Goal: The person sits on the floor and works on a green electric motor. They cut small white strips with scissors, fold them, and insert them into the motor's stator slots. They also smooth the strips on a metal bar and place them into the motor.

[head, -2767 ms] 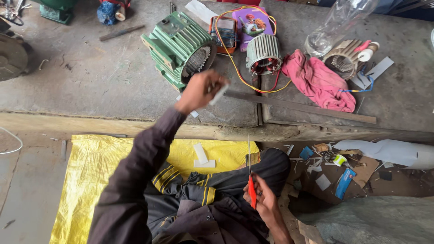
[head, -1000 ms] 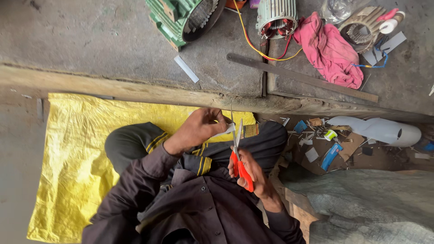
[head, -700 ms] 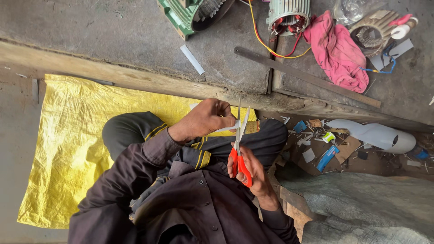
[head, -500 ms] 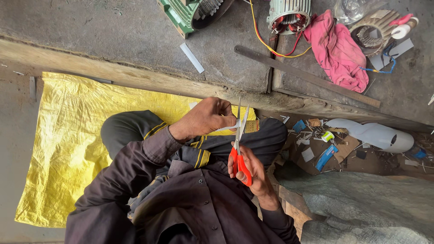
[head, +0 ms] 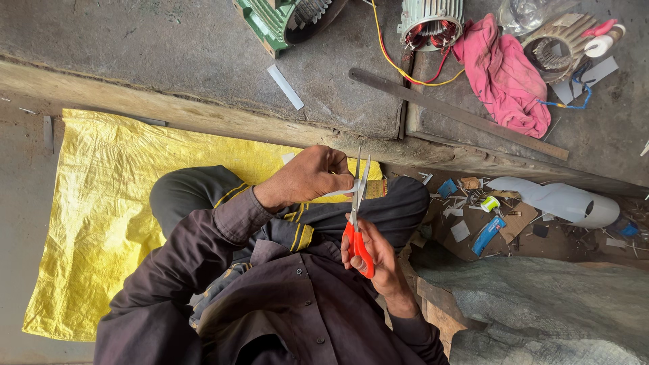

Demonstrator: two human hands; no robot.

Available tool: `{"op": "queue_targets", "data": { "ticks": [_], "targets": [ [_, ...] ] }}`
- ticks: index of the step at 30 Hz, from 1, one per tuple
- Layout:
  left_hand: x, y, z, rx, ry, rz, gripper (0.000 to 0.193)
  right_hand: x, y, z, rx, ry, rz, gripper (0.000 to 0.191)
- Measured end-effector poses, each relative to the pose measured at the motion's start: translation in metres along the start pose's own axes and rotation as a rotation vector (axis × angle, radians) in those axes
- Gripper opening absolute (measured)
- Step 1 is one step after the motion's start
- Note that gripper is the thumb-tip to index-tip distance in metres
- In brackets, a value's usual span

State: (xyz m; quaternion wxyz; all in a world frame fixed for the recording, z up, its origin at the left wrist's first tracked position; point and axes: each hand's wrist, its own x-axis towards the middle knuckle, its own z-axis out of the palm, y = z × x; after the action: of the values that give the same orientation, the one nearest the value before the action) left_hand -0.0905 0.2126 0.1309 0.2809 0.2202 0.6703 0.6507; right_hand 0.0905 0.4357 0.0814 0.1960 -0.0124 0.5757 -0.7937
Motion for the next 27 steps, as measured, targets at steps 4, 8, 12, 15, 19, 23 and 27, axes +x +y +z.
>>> {"op": "queue_targets", "data": {
  "ticks": [4,8,12,15,19,23,27],
  "targets": [
    [0.0036,-0.002,0.0026,-0.032,-0.023,0.004,0.021,-0.0013,0.0018,-0.0029,-0.015,-0.002,-0.02,0.085],
    [0.0039,-0.0021,0.0031,-0.13,-0.06,0.009,0.019,-0.0034,0.0023,-0.0021,0.022,-0.003,-0.031,0.085],
    [0.0038,0.0007,0.0036,-0.213,-0.093,0.023,0.016,-0.0056,-0.0013,-0.0023,0.021,-0.002,-0.011,0.083],
    [0.0039,0.0031,0.0042,-0.221,-0.107,0.026,0.015,-0.0059,-0.0033,-0.0011,0.023,0.005,-0.007,0.081],
    [0.0046,0.0037,0.0036,-0.245,-0.116,0.051,0.015,-0.0068,-0.0045,0.001,0.006,0.015,-0.002,0.081],
    [0.0069,0.0025,0.0014,-0.149,-0.112,0.009,0.017,-0.0084,-0.0039,0.0013,-0.014,0.024,-0.019,0.079],
    [0.0092,0.0019,0.0,-0.119,-0.115,-0.01,0.019,-0.0077,0.0006,-0.0004,-0.024,0.009,-0.045,0.078]
  ]
}}
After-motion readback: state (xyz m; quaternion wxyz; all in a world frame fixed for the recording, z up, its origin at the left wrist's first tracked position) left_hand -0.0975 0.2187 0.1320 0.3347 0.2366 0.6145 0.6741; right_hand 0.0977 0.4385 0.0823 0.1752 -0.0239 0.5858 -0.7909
